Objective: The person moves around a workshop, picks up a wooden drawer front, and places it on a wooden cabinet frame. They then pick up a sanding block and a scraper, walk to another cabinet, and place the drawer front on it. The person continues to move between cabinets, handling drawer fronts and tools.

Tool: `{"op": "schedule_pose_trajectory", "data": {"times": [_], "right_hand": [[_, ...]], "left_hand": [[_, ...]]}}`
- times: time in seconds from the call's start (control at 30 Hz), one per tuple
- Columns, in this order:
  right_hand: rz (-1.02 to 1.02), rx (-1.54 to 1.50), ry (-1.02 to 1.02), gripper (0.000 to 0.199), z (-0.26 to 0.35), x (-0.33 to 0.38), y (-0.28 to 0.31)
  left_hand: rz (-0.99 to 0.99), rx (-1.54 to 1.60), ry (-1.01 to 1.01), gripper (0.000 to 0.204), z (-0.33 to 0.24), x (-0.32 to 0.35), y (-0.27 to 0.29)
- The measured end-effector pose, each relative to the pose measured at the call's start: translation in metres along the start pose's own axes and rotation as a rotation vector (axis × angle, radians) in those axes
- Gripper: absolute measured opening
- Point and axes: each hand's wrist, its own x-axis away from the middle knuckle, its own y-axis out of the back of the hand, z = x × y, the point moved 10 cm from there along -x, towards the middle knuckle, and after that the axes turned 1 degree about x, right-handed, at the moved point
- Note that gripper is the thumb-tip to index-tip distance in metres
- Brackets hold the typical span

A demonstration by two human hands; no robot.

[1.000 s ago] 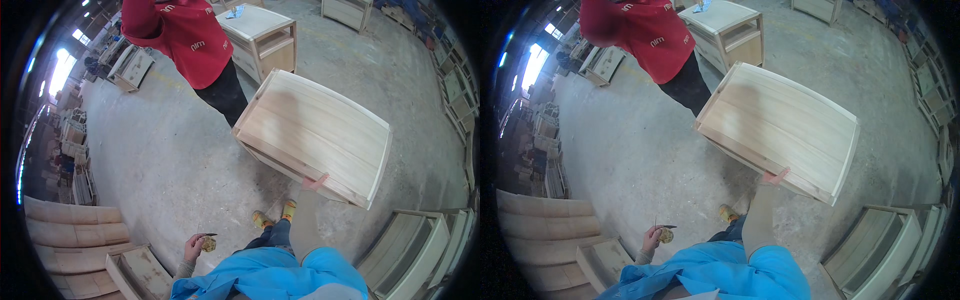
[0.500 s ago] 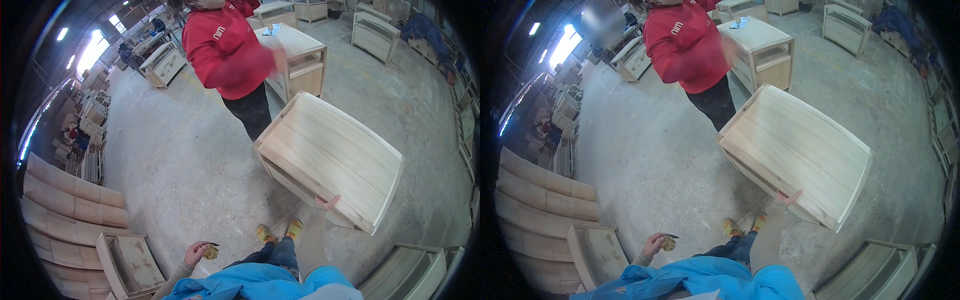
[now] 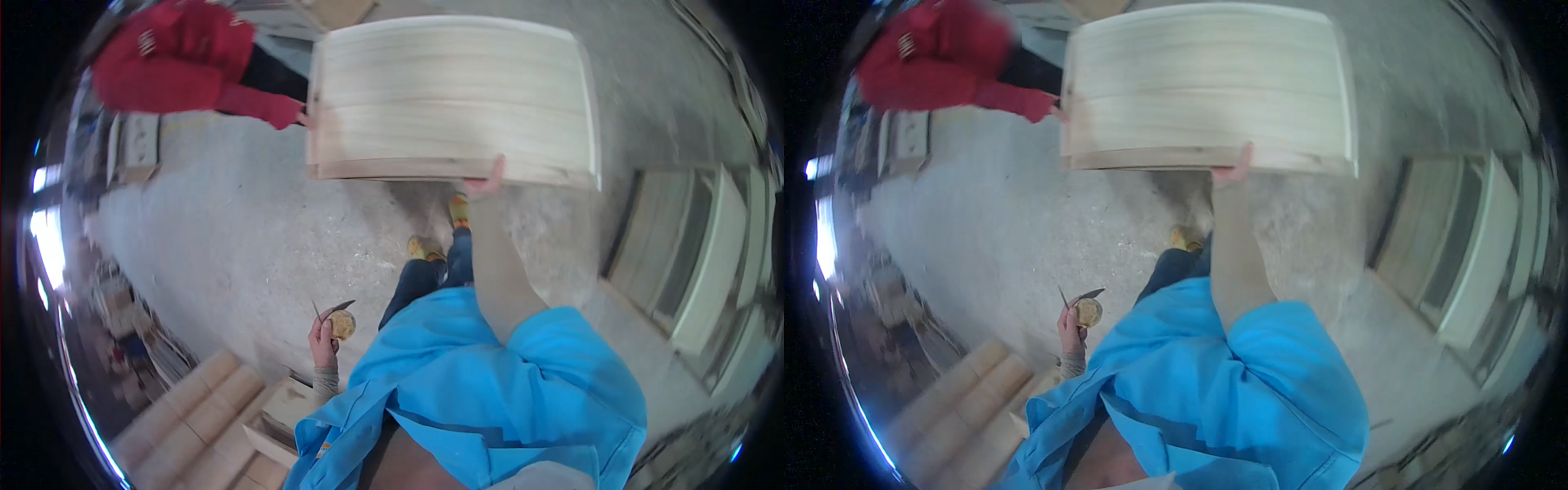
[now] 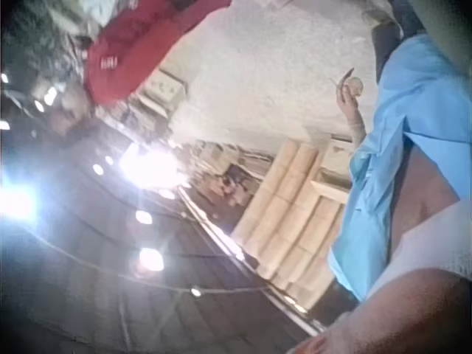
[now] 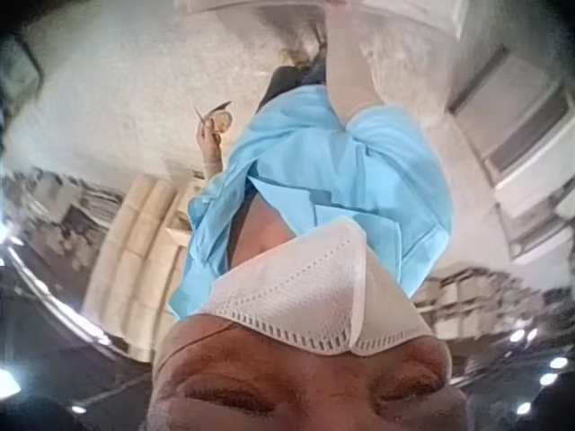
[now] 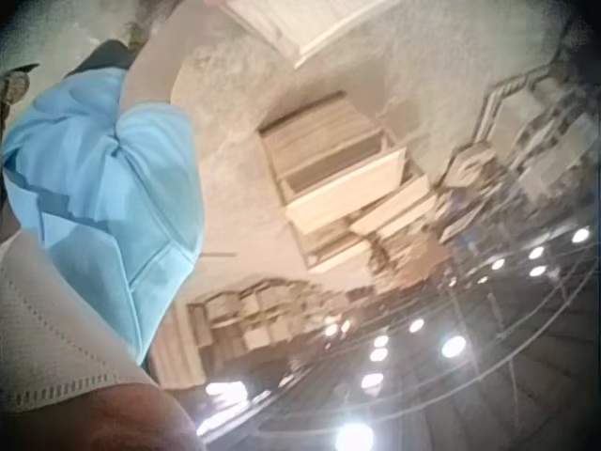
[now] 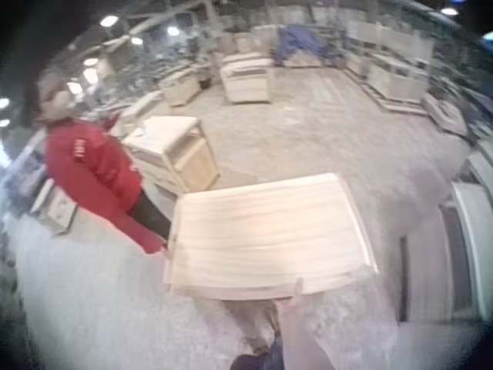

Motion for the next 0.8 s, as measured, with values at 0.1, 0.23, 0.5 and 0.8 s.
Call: {"op": "schedule_pose_trajectory", "data": {"times": [0.1, 0.23, 0.5, 0.8], "right_hand": [[-0.134, 0.068, 0.114, 0.058, 0.019, 0.027, 0.018], [-0.187, 0.061, 0.081, 0.061, 0.006, 0.063, 0.047], [-0.261, 0.043, 0.195, 0.067, 0.003, 0.118, 0.076], [-0.306, -0.056, 0.242, 0.066, -0.003, 0.167, 0.123]], "left_hand": [[0.050, -0.004, -0.014, 0.028, 0.001, -0.001, 0.009], [0.098, -0.009, -0.049, 0.030, 0.018, -0.002, 0.036], [0.156, -0.007, -0.077, 0.031, 0.049, -0.019, 0.089], [0.129, -0.052, -0.087, 0.034, 0.064, -0.015, 0.119]]}}
